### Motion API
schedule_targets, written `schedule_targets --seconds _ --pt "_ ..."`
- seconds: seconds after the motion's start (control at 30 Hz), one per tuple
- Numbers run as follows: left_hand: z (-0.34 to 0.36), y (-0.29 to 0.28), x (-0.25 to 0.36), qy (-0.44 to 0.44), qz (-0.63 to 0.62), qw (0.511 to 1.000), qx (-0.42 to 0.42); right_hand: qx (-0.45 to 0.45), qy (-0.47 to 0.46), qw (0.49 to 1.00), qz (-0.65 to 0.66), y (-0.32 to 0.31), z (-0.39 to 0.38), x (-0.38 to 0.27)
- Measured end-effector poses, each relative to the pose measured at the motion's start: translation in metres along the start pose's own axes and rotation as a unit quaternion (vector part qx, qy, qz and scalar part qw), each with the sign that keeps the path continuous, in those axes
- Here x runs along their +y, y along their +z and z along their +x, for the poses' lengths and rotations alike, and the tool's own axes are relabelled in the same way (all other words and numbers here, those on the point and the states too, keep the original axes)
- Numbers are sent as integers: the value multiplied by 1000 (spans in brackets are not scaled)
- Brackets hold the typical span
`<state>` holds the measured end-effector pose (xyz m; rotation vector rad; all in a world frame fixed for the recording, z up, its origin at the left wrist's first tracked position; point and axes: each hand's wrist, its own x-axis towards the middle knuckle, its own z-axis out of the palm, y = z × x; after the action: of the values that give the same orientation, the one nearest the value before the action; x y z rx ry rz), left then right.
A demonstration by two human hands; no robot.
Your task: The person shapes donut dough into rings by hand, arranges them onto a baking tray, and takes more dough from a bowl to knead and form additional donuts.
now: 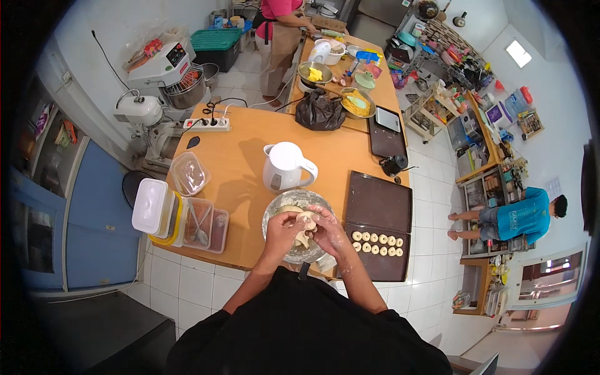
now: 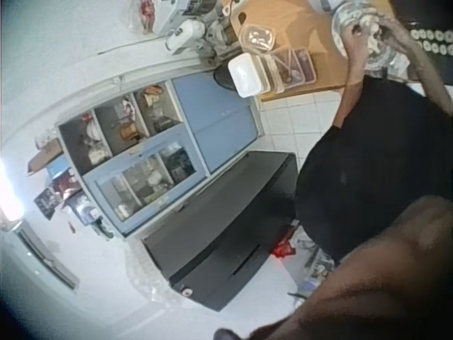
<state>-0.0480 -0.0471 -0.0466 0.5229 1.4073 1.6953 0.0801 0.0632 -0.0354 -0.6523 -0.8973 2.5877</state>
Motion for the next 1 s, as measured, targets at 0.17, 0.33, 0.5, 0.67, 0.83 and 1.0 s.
schedule_targets --seconds 0.17,0.33,0.5,0.67,0.83,1.0 --pt "-1 -1 -3 -2 -50 999 2 -27 -30 999 36 8 -1 0" --pt "-1 3 1 -56 -176 983 -20 -3 -41 999 15 -3 0 4" --pt "-5 9 14 -133 -272 953 -25 1 -33 997 74 1 -4 -1" --pt "-3 13 -6 -103 -258 961 2 51 -48 998 -3 14 -6 2" --pt "-3 14 -6 -95 -261 960 32 47 -52 997 22 2 -5 9" --pt "-2 8 -10 -50 -171 984 6 58 -66 996 -5 7 -10 4"
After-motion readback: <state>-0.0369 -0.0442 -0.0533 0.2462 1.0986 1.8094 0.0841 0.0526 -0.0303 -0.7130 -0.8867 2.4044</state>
